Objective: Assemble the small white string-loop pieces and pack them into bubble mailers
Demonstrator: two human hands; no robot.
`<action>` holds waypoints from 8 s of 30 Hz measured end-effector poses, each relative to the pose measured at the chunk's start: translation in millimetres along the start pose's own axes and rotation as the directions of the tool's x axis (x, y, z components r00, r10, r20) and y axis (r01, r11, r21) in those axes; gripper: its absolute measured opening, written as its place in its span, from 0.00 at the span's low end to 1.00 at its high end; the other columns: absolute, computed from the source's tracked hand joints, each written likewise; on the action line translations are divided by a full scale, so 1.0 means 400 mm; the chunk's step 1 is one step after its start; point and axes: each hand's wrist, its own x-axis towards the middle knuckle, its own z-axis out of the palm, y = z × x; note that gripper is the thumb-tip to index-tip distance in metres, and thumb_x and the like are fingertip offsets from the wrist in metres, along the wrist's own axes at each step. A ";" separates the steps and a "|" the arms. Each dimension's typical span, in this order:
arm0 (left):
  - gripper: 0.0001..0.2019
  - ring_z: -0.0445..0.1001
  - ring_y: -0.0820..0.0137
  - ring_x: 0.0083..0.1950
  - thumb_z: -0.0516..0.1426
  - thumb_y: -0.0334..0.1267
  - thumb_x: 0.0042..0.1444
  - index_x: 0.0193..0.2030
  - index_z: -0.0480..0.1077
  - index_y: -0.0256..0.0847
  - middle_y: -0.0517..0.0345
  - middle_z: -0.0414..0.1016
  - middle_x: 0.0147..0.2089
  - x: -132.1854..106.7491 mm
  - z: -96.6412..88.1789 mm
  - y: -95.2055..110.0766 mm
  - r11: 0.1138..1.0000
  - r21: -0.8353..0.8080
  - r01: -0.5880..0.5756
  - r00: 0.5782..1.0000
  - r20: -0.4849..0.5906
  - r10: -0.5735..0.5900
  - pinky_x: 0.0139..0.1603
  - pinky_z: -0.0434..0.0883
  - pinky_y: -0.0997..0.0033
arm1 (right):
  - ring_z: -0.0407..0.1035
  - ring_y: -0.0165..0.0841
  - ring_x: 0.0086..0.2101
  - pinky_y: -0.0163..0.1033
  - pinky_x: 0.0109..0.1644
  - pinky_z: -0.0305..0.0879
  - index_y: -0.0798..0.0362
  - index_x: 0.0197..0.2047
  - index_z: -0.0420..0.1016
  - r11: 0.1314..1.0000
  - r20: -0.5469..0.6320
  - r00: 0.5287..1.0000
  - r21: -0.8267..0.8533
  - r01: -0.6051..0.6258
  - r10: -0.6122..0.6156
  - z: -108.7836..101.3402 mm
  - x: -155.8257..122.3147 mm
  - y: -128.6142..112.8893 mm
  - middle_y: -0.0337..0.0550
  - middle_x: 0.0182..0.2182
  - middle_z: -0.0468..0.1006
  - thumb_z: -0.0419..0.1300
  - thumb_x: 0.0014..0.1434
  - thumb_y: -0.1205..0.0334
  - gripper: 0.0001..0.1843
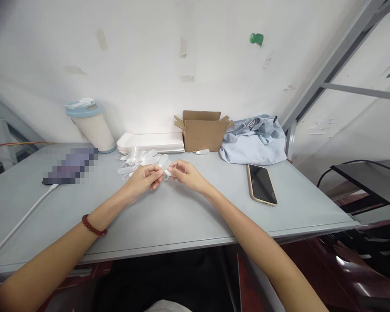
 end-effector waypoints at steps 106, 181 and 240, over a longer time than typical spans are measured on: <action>0.10 0.62 0.78 0.20 0.57 0.43 0.47 0.27 0.70 0.37 0.60 0.71 0.25 0.015 -0.023 0.017 0.999 -0.030 0.032 0.980 -0.196 -0.037 0.22 0.57 0.75 | 0.63 0.30 0.31 0.36 0.35 0.58 0.55 0.40 0.73 0.953 -0.135 0.980 -0.285 0.101 -0.145 -0.031 0.009 -0.015 0.42 0.32 0.74 0.53 0.59 0.52 0.16; 0.08 0.61 0.79 0.21 0.58 0.39 0.48 0.27 0.70 0.36 0.60 0.69 0.26 0.012 -0.035 0.015 0.961 -0.259 0.100 0.991 -0.060 -0.119 0.22 0.54 0.75 | 0.64 0.29 0.31 0.36 0.36 0.60 0.57 0.41 0.74 0.945 -0.112 0.978 -0.296 0.137 -0.177 -0.030 0.007 -0.017 0.45 0.36 0.76 0.53 0.60 0.58 0.13; 0.11 0.63 0.76 0.22 0.57 0.41 0.48 0.26 0.73 0.35 0.54 0.74 0.28 0.011 -0.032 0.012 0.986 -0.119 0.113 0.994 0.022 -0.112 0.22 0.57 0.74 | 0.65 0.28 0.30 0.34 0.34 0.58 0.58 0.39 0.75 0.938 -0.069 0.975 -0.297 0.181 -0.210 -0.008 0.007 -0.002 0.43 0.33 0.76 0.53 0.60 0.63 0.11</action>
